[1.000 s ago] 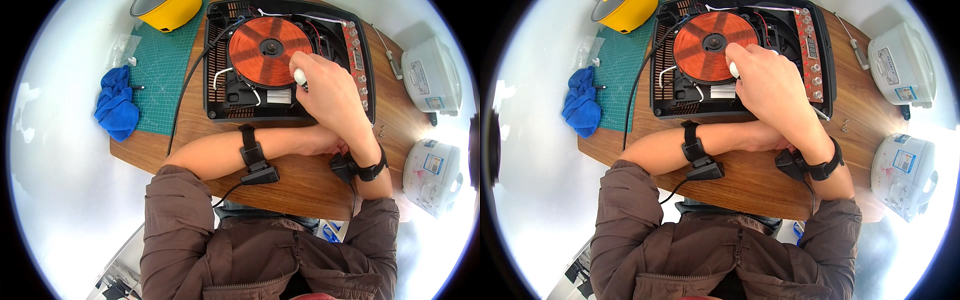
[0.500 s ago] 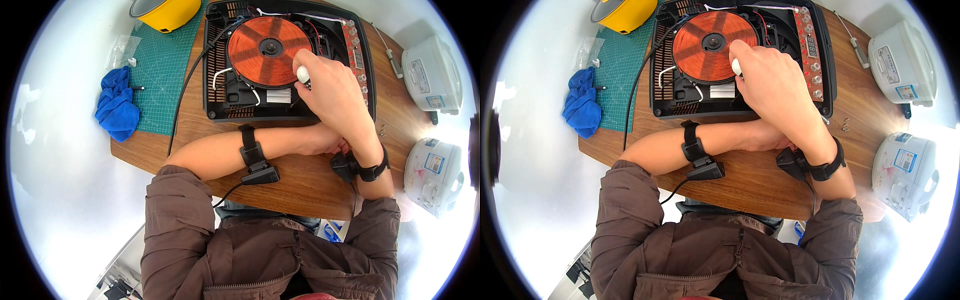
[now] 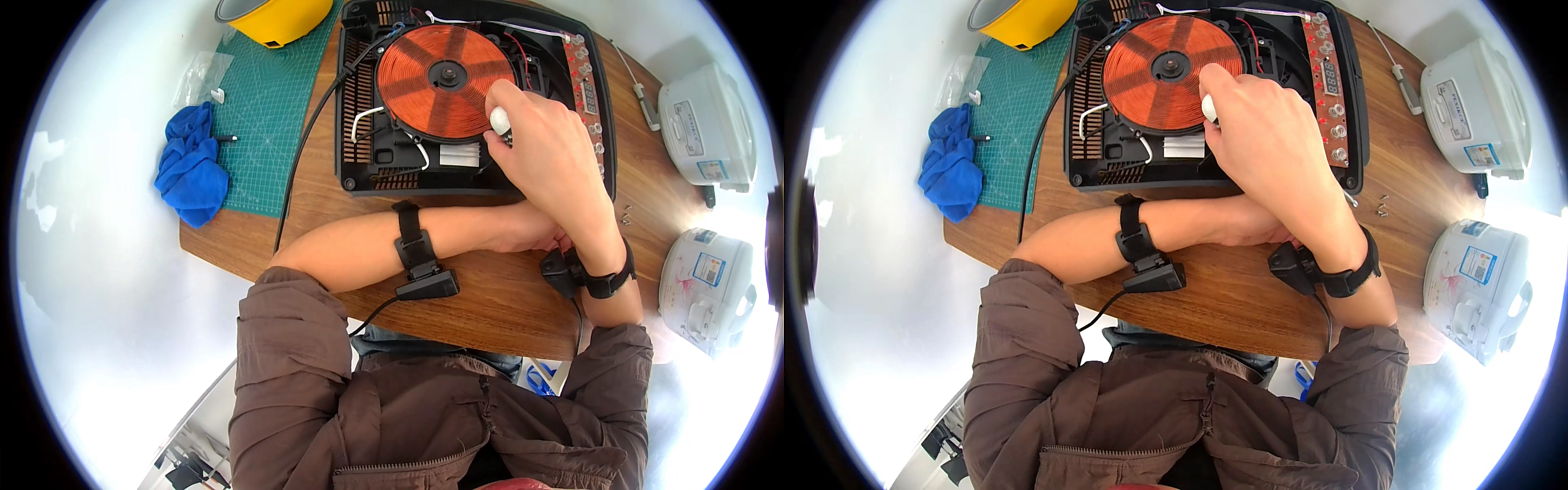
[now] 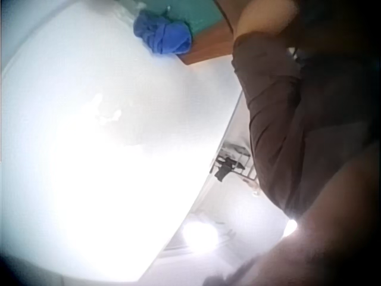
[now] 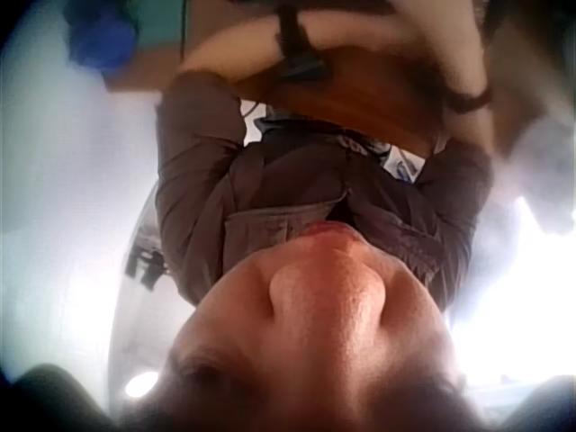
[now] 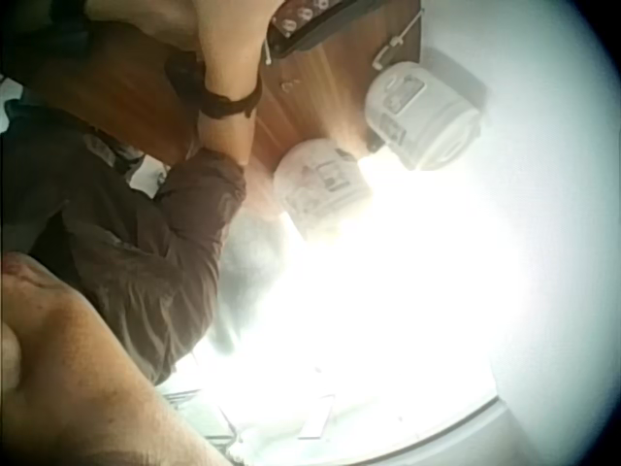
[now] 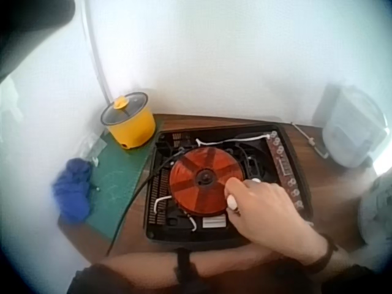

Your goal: The person uses a screwdriver to remove screws from a black electronic device with a copper coil. They detach the coil assembly, set it aside, and continue unscrewing components from the internal circuit board.

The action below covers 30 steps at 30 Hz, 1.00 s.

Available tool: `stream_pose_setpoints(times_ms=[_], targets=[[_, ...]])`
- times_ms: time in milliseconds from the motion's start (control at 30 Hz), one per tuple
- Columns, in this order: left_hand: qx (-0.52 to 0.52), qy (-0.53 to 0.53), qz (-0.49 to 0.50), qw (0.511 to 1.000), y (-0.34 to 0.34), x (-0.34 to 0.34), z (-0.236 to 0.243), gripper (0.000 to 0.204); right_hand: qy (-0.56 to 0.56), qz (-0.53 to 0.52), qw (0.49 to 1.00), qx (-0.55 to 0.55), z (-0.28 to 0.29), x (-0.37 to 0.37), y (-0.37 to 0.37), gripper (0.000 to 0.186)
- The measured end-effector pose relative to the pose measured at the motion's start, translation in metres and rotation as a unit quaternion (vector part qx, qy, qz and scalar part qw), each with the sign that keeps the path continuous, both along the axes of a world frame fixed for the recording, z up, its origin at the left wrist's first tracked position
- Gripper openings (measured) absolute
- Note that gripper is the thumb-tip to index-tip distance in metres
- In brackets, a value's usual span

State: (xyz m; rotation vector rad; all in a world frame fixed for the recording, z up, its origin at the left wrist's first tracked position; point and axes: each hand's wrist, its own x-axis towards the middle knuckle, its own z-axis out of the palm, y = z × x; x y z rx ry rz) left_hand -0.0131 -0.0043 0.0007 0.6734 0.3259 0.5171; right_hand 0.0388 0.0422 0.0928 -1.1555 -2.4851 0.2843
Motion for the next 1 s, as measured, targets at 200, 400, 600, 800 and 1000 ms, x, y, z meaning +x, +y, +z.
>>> stream_pose_setpoints(times_ms=[200,400,600,800,1000], targets=[[-0.012,0.012,-0.001,1.000,-0.001,-0.003,0.005,0.027,0.006,0.019,1.000,0.006,-0.002,0.000,0.001,0.028],[-0.002,0.005,0.000,1.000,-0.002,-0.001,-0.002,0.027,0.004,0.027,1.000,0.005,-0.005,-0.001,-0.001,0.025],[-0.037,0.032,-0.040,0.998,0.002,0.004,-0.012,0.049,0.091,-0.016,0.996,0.007,0.031,0.021,0.008,0.019],[-0.048,0.075,-0.047,0.995,0.004,-0.002,0.014,0.066,0.056,-0.173,0.983,-0.035,0.075,0.116,0.019,0.016],[-0.038,0.050,-0.047,0.997,0.004,-0.001,0.007,0.067,-0.029,-0.218,0.973,-0.062,0.019,0.209,0.025,0.017]])
